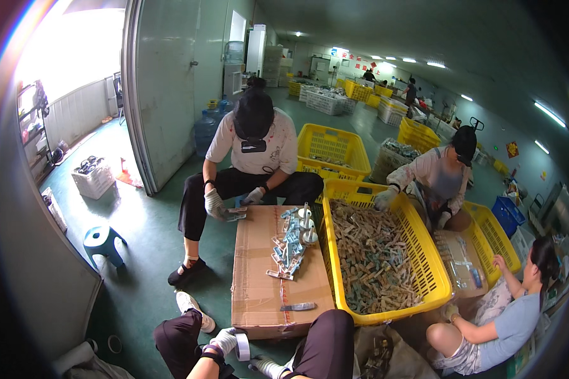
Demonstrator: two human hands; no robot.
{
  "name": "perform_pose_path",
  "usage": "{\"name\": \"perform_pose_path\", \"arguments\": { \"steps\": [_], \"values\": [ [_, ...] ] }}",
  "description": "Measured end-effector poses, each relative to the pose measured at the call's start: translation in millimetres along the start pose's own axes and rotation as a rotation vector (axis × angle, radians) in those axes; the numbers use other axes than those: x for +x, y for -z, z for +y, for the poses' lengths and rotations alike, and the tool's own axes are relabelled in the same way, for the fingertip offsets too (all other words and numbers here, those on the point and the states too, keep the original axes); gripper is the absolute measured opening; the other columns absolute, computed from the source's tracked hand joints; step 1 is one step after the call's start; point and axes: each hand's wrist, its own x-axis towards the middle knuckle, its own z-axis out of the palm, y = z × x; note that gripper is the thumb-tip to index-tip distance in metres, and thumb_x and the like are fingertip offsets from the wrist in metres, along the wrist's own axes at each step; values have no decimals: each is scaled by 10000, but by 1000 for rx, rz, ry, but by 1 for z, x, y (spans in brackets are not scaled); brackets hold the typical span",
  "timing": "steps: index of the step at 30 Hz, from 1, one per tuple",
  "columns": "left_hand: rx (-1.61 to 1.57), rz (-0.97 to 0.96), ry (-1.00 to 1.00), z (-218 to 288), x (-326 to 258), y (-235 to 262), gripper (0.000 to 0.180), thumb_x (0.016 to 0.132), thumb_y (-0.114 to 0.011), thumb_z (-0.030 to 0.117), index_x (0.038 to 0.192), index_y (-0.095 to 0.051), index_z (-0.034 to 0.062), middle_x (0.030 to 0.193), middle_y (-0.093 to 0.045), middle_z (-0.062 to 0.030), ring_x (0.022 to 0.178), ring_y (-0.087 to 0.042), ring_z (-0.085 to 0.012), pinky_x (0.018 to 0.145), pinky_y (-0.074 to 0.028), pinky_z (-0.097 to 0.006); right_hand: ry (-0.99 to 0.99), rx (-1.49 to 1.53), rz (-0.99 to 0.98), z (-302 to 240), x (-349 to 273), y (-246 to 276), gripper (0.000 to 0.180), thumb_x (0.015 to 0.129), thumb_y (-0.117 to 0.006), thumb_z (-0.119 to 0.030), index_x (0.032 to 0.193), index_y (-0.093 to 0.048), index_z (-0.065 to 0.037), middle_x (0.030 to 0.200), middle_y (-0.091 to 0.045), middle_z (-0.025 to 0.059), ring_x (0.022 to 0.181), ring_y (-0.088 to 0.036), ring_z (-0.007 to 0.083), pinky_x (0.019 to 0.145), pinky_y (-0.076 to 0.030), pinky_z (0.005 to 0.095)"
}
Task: Assembling plastic clips onto strips and securing them with tape in a factory environment.
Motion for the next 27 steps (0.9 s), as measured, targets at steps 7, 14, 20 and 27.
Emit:
{"name": "perform_pose_path", "arguments": {
  "steps": [7, 14, 20, 27],
  "values": [
    [-42, -44, -52, -38, 29, 11, 211, 863, -589, 17, 1060, -661, 40, 932, -670, -4, 800, -605, -124, 741, -515, -293, -4, 2, 0, 0, -6, -2, 273, 919, -512, -265, 985, -629, -28, 856, -645, 85, 775, -568, 187, 762, -447, 305],
    [-55, -57, -72, -27, 26, 3, 184, 833, -648, 26, 1014, -665, 49, 890, -666, -14, 756, -619, -143, 697, -538, -317, -17, 24, 33, 4, -9, 1, 275, 927, -497, -271, 974, -632, -36, 862, -644, 89, 792, -566, 195, 774, -441, 313],
    [-57, -58, -54, -50, 38, 12, 219, 885, -581, 61, 1096, -631, 28, 938, -654, 6, 815, -578, -96, 726, -497, -275, -16, 34, 24, -3, -11, -8, 278, 934, -484, -275, 965, -635, -43, 868, -642, 92, 806, -563, 201, 784, -436, 320],
    [-39, -69, -72, -37, 25, 9, 191, 884, -578, 46, 1060, -648, 21, 922, -655, 6, 802, -591, -105, 708, -502, -274, -26, 52, 43, 3, -7, -7, 285, 942, -469, -281, 954, -638, -52, 874, -641, 96, 822, -561, 209, 796, -431, 328]
  ]
}}
